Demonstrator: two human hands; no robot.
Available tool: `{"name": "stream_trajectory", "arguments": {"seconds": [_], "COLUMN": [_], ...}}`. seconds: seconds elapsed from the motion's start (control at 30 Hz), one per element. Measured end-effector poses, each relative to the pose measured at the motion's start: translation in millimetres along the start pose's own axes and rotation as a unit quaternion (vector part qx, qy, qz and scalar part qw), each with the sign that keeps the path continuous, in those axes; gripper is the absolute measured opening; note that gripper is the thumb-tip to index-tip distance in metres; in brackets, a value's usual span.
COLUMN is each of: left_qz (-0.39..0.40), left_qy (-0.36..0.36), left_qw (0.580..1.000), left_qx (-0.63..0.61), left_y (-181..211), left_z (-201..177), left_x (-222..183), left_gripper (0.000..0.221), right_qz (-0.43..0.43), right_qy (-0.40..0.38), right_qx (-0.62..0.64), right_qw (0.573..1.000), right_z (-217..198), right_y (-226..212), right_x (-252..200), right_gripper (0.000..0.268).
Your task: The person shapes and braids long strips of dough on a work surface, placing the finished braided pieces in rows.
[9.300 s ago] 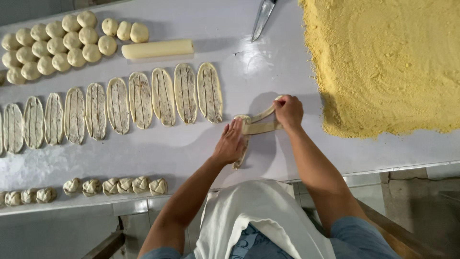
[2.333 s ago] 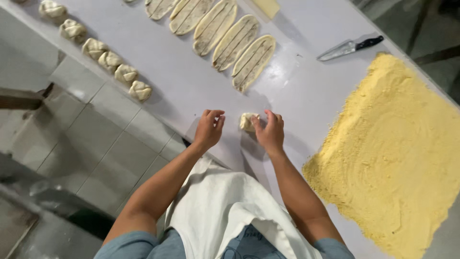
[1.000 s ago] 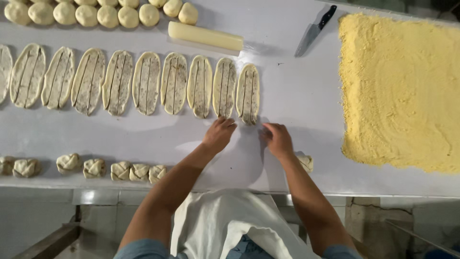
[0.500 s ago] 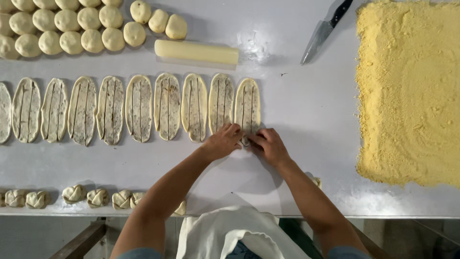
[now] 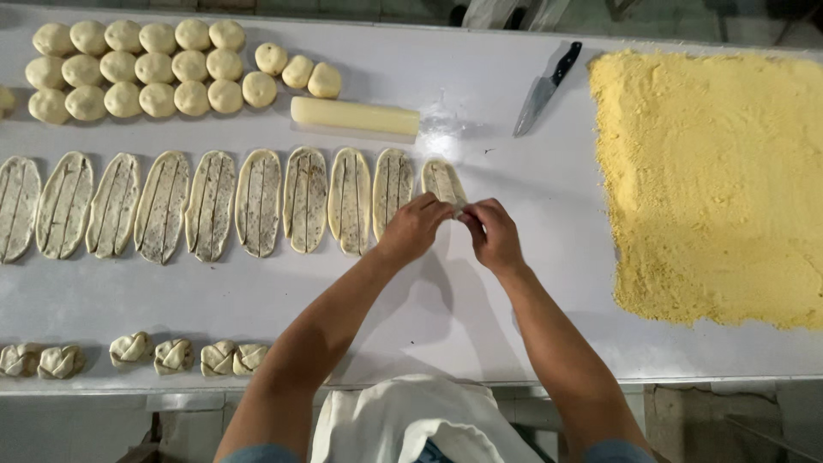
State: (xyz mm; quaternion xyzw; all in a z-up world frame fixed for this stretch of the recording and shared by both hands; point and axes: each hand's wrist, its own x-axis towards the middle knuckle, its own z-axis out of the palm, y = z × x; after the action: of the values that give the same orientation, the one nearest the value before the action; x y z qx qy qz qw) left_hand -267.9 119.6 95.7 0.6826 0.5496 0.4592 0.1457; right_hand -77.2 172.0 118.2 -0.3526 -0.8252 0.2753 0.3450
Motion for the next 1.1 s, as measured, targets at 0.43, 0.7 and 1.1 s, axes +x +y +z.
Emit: {"name": "stream_trajectory", "arguments": {"seconds": [0.43, 0.7, 1.1], "left_qz": [0.049, -0.223, 0.062], "left_qy": [-0.282, -0.017, -0.041], "left_qw": [0.957, 0.974, 0.997], "left_qx": [0.044, -0.029, 0.016], "left_y": [49.4, 52.7, 37.2], "left_z": [26.2, -6.1, 22.0], "left_x": [-198.1, -151.5, -108.6], "left_gripper": [0.026, 0.032, 0.028], "right_qz": [0.186, 0.173, 0.52], "right_qy": [-0.439, -0.037, -0.294], "right_qx": [-0.1, -0.198, 0.312], "right_qw": [0.873, 0.964, 0.739], "right_z": [-1.0, -56.6, 35.3], "right_y": [-2.9, 93.3, 43.3], "right_x": [-145.9, -47.0, -93.1], "right_gripper": [0.018, 0.012, 0.04]}}
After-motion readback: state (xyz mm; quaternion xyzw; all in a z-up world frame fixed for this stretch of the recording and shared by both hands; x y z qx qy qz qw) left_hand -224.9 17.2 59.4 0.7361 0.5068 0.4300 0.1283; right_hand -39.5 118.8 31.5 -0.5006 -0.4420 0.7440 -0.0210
